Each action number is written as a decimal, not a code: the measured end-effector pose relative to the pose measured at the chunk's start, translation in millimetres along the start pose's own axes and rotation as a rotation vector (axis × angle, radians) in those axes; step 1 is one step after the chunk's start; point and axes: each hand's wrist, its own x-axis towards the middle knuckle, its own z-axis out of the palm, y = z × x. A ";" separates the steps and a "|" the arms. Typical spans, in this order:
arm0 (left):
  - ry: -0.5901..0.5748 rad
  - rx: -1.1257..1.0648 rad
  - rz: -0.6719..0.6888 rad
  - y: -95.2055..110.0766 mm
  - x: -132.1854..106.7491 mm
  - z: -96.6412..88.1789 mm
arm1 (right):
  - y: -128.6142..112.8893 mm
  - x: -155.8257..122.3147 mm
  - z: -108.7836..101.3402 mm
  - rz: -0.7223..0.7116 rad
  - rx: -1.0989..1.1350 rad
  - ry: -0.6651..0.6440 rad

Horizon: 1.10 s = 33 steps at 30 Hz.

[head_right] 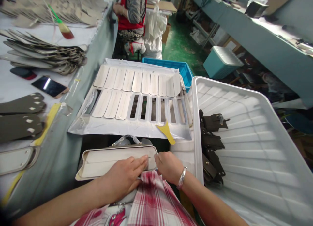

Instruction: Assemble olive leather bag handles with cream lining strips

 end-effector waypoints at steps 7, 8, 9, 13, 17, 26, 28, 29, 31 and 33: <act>-0.015 -0.076 -0.048 -0.4 3.4 -0.9 | 37.0 7.1 -8.6 0.032 0.704 -0.331; -0.018 -0.079 -0.049 -0.3 3.6 -0.7 | 41.9 10.0 -10.3 0.010 0.750 -0.374; -0.021 -0.081 -0.048 -0.1 3.7 -0.7 | 45.6 13.1 -11.7 -0.018 0.775 -0.408; -0.025 -0.088 -0.051 0.5 3.0 -2.5 | 47.5 23.8 -14.3 -0.062 0.750 -0.468; -0.037 -0.102 -0.038 -1.9 2.4 -4.4 | 35.9 30.4 -18.9 0.020 0.665 -0.463; -0.066 -0.300 -0.077 7.0 0.9 -23.9 | 13.7 28.1 -29.9 0.093 0.412 -0.468; 0.041 -0.503 -0.102 1.3 -18.9 -32.3 | 16.2 27.1 -26.7 0.101 0.391 -0.430; 0.146 -0.638 -0.164 -4.3 -33.8 -34.9 | 18.6 28.0 -24.9 0.114 0.392 -0.422; 0.445 -0.905 -0.408 -19.9 -70.6 -34.6 | 23.7 30.8 -22.3 0.089 0.387 -0.409; 0.775 -1.045 -0.737 -39.8 -107.6 -25.6 | 27.0 33.4 -21.9 0.040 0.385 -0.405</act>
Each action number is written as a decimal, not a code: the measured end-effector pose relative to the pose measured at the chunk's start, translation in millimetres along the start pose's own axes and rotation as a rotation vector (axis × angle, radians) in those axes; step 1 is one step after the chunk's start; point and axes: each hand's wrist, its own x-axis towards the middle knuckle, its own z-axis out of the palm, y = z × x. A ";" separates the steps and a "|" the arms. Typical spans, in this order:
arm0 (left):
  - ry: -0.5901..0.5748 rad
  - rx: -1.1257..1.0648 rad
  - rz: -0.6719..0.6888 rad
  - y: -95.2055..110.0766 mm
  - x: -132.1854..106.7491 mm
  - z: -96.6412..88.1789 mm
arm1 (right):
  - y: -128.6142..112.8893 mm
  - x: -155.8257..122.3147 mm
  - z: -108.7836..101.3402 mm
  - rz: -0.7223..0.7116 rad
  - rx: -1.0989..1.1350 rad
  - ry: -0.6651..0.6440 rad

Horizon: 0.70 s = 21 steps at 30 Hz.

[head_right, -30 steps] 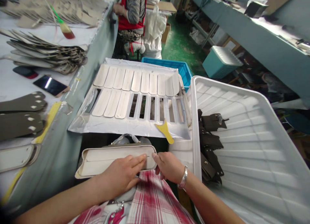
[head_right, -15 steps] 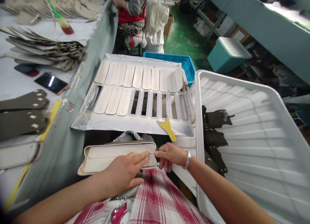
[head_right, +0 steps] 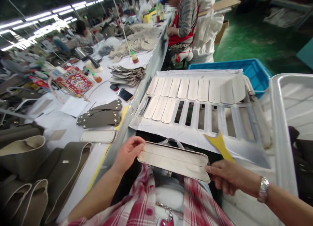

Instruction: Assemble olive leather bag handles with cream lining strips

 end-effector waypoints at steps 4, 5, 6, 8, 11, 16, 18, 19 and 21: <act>-0.030 -0.173 -0.262 -48.1 2.9 -37.8 | -2.7 0.1 -4.0 -0.015 -0.009 -0.038; -0.105 -0.206 -0.292 -56.1 5.3 -38.8 | -4.3 -0.4 -4.3 -0.001 -0.015 -0.039; -0.159 -0.227 -0.307 -61.5 7.9 -37.9 | -5.8 -1.0 -4.2 0.012 -0.022 -0.034; -0.203 -0.237 -0.319 -65.2 13.8 -34.2 | -8.4 -1.6 -3.8 0.023 -0.026 -0.018; -0.267 -0.214 -0.367 -61.0 24.3 -32.4 | -11.8 0.0 -5.3 0.055 -0.029 -0.023; -0.473 -0.141 -0.518 -52.3 39.4 -38.8 | -17.5 3.6 -11.3 0.077 -0.025 -0.101; -0.548 -0.075 -0.549 -48.9 46.4 -43.9 | -16.9 2.7 -12.4 0.048 -0.020 -0.104; -0.604 -0.019 -0.562 -46.0 50.9 -47.0 | -16.0 1.5 -12.7 0.031 -0.018 -0.086; -0.731 0.175 -0.525 -35.5 61.6 -52.9 | -14.0 -2.2 -13.3 0.010 -0.054 -0.045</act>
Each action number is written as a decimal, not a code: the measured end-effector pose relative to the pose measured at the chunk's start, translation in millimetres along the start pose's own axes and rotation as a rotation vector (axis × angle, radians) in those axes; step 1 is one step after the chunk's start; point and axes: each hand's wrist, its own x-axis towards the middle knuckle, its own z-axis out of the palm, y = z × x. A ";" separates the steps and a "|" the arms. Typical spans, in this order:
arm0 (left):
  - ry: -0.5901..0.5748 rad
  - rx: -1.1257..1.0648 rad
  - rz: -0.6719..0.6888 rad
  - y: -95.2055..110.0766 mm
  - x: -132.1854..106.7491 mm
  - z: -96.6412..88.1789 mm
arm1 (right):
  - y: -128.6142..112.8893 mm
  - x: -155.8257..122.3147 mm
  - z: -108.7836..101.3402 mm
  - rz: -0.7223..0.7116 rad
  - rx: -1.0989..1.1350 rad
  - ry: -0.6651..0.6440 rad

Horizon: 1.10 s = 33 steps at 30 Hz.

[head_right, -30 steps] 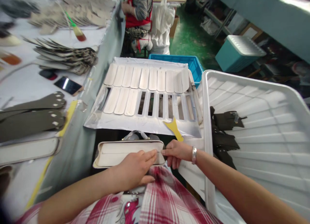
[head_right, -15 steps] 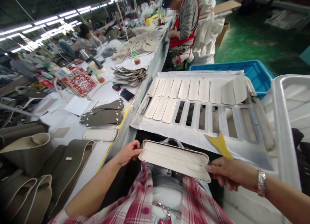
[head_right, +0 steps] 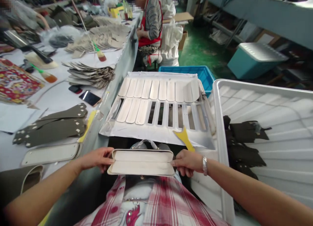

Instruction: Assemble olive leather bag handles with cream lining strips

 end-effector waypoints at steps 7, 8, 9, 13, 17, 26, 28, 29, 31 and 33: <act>0.111 0.679 0.481 86.2 22.9 23.4 | -10.6 -12.4 2.5 -0.418 -0.327 0.463; 0.044 0.715 0.538 97.0 34.3 36.8 | -13.0 -12.3 4.5 -0.495 -0.379 0.493; -0.047 0.738 0.569 105.5 46.5 50.1 | -15.1 -11.9 6.7 -0.552 -0.447 0.503; -0.161 0.751 0.581 117.4 82.9 84.6 | -17.2 -10.3 13.1 -0.673 -0.688 0.477; -0.156 0.749 0.589 111.9 85.3 88.5 | -13.2 -10.8 14.6 -0.709 -0.710 0.472; 0.032 1.021 0.650 99.7 69.1 121.0 | -6.8 -15.2 19.7 -0.747 -0.757 0.457; 0.072 1.073 0.680 94.3 71.3 127.4 | -7.6 -13.8 18.9 -0.682 -0.695 0.494; 0.094 1.101 0.695 91.5 72.7 129.1 | -8.7 -12.5 17.7 -0.638 -0.666 0.507; 0.138 1.155 0.715 86.4 74.8 130.3 | -12.4 -8.9 14.2 -0.556 -0.629 0.499; 0.165 1.203 0.726 83.0 75.1 130.7 | -18.6 -5.3 9.9 -0.501 -0.633 0.438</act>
